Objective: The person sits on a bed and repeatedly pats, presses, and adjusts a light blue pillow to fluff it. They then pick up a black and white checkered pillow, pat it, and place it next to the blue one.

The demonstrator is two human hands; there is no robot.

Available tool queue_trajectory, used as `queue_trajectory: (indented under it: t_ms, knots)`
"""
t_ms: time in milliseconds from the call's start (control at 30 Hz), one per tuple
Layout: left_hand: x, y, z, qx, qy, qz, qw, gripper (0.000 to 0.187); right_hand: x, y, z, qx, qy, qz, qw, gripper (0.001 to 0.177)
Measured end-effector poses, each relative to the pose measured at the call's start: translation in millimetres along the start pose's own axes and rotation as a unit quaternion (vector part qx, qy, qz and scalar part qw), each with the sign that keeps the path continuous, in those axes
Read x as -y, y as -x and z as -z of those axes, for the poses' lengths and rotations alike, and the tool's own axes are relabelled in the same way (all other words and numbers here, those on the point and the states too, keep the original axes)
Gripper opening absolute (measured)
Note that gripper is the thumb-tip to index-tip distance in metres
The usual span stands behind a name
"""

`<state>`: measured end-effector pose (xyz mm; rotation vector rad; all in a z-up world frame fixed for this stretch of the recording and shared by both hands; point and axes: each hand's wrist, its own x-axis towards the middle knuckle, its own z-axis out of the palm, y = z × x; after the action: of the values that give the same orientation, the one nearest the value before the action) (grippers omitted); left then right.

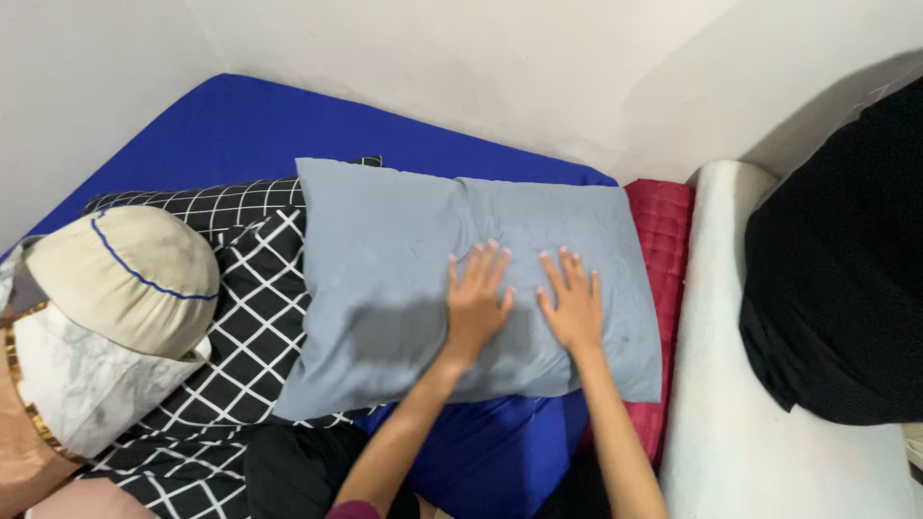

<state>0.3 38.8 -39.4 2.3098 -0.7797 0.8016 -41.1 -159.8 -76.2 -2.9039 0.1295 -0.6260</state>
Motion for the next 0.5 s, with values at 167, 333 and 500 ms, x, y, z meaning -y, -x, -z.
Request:
queue_trajectory:
  t_ms: [167, 333, 500]
  knots:
    - [29, -73, 21, 0.062, -0.225, 0.129, 0.964, 0.059, -55, -10, 27, 0.046, 0.014, -0.198, 0.979, 0.060]
    - [-17, -98, -37, 0.043, -0.105, 0.036, 0.993, 0.057, -7, -42, 9, -0.133, -0.134, -0.028, 0.982, 0.053]
    - [46, -54, -90, 0.051, -0.064, 0.053, 0.995, 0.060, -22, -31, -17, -0.009, -0.006, -0.064, 0.998, 0.060]
